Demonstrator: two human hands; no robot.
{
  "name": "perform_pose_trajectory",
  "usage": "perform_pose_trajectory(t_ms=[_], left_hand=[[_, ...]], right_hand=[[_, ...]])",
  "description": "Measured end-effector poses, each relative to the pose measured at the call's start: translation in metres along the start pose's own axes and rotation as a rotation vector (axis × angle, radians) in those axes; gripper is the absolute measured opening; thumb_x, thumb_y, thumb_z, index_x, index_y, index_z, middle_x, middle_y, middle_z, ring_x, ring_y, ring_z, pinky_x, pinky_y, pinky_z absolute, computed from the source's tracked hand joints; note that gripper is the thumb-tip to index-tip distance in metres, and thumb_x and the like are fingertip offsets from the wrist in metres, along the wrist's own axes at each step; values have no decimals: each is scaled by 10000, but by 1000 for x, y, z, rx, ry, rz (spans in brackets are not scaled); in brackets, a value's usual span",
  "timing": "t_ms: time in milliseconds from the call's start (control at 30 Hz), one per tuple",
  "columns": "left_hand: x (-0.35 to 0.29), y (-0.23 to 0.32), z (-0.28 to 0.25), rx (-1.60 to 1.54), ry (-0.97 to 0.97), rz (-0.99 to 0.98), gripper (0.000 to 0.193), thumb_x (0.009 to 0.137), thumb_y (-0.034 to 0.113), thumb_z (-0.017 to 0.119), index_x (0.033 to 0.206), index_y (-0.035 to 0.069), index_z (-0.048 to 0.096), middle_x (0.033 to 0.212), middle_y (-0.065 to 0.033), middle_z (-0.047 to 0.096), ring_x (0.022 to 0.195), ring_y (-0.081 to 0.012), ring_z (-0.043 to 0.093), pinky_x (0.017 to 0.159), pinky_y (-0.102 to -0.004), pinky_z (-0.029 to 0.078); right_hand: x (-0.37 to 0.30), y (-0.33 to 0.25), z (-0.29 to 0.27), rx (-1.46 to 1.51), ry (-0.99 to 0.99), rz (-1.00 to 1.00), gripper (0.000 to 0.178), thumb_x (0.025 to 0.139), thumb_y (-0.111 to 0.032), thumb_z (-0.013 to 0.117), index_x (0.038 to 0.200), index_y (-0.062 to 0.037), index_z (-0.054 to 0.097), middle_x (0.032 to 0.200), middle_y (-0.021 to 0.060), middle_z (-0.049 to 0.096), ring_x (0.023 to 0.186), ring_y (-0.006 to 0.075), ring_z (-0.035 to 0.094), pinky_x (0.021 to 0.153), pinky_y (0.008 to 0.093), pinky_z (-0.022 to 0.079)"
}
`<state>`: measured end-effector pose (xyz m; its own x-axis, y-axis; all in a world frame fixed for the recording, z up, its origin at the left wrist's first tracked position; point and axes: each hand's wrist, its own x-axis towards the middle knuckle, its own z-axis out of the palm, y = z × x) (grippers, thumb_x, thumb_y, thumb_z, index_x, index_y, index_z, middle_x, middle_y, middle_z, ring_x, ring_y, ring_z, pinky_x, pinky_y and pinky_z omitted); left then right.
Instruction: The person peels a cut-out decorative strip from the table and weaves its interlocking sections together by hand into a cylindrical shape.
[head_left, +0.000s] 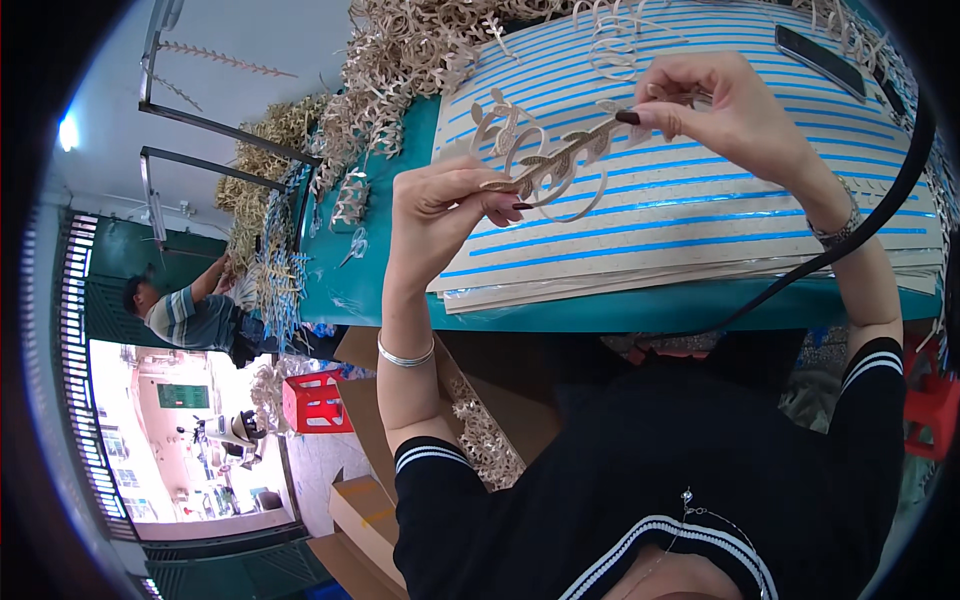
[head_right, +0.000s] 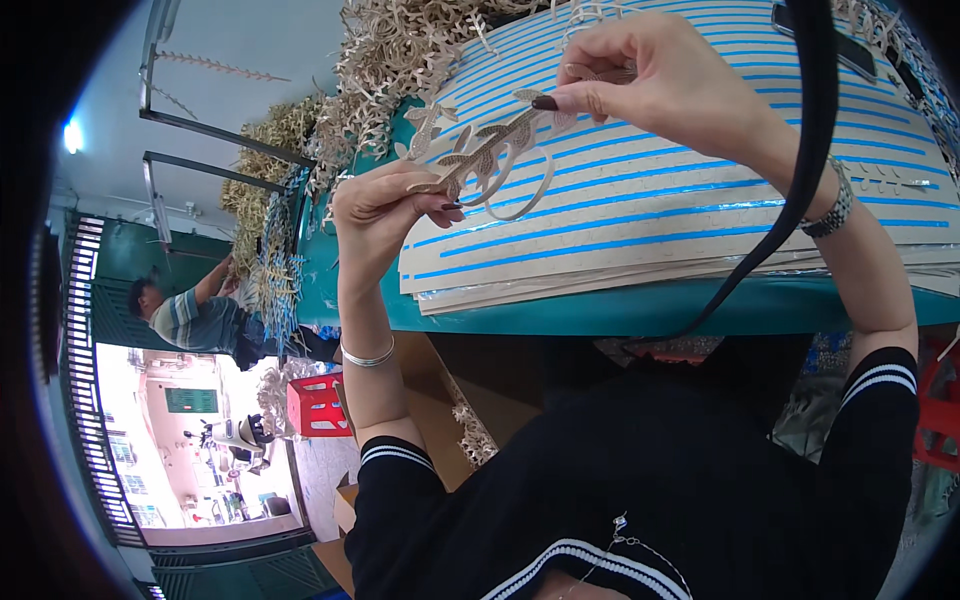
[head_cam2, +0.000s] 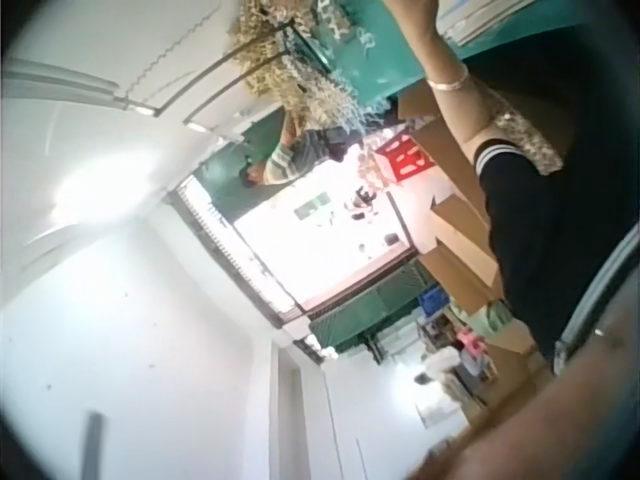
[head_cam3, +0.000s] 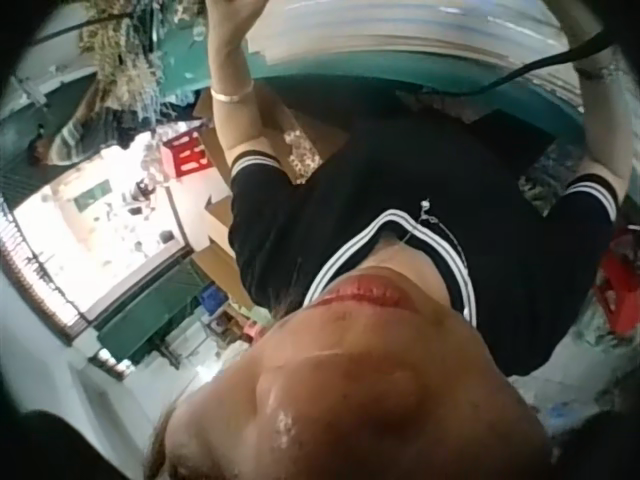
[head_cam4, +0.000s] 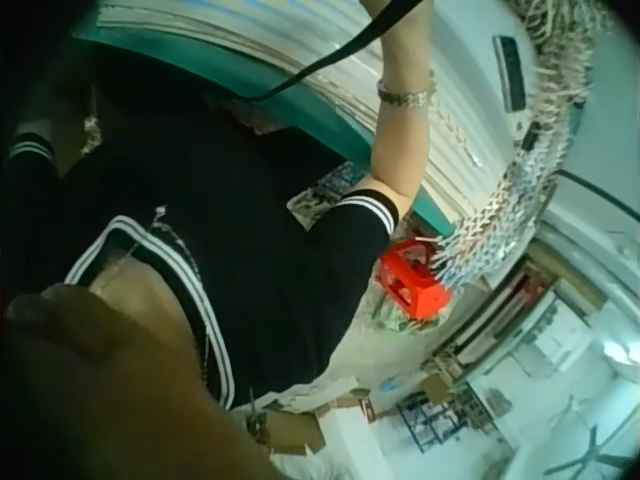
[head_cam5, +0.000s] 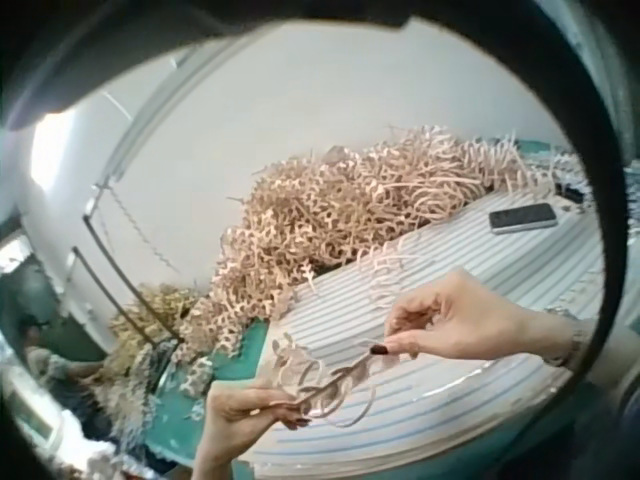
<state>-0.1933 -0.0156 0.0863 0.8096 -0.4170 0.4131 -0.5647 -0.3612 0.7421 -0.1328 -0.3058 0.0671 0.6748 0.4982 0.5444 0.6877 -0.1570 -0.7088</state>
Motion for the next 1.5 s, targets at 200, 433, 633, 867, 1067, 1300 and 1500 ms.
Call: perform_pose_trajectory(t_ms=[200, 433, 633, 867, 1067, 1300, 1500], left_hand=[[3, -1, 5, -83, -28, 7, 115, 747, -144, 634, 828, -78, 681, 738, -119, 664, 656, -182, 682, 554, -242, 563], [7, -4, 7, -129, -143, 86, 110, 729, -134, 667, 827, -84, 676, 741, -134, 666, 660, -211, 695, 557, -255, 577], [8, -15, 9, -94, -135, 98, 160, 663, -113, 716, 813, -66, 690, 672, -107, 669, 637, -183, 691, 544, -232, 531], [16, -11, 20, -231, -149, 141, 167, 668, -120, 711, 825, -66, 698, 711, -135, 680, 664, -226, 704, 573, -277, 578], [17, -23, 23, -341, -146, 126, 138, 644, -59, 752, 772, -59, 702, 697, -139, 677, 603, -208, 681, 521, -253, 539], [19, -32, 39, -511, -64, 130, 59, 635, -68, 696, 667, -19, 692, 647, -109, 666, 500, -129, 592, 448, -232, 431], [22, -45, 46, -423, -46, 257, 86, 639, -100, 649, 639, -16, 666, 692, -80, 675, 517, -116, 585, 447, -251, 418]], right_hand=[[5, 11, -1, 64, -48, 58, 180, 862, -195, 685, 826, -22, 645, 683, -9, 569, 637, 61, 528, 589, 207, 442], [8, 14, -1, 149, -94, 150, 189, 855, -206, 694, 839, -21, 654, 695, -3, 594, 629, 56, 536, 586, 194, 447], [11, 20, -3, 252, -213, 184, 225, 854, -231, 695, 841, -9, 657, 685, 9, 611, 627, 60, 554, 585, 195, 448], [8, 28, -4, 354, -286, 284, 337, 806, -297, 742, 955, -13, 636, 675, 17, 610, 623, 66, 558, 579, 191, 443], [8, 30, 1, 530, -285, 307, 440, 775, -328, 760, 1051, -16, 621, 702, 35, 625, 631, 81, 554, 595, 202, 434], [8, 34, 7, 845, -475, 410, 316, 804, -238, 743, 990, 9, 675, 705, 9, 612, 573, 54, 556, 524, 172, 453], [11, 28, 3, 969, -495, 365, 284, 808, -238, 742, 964, -10, 674, 705, 13, 616, 570, 53, 566, 511, 158, 443]])
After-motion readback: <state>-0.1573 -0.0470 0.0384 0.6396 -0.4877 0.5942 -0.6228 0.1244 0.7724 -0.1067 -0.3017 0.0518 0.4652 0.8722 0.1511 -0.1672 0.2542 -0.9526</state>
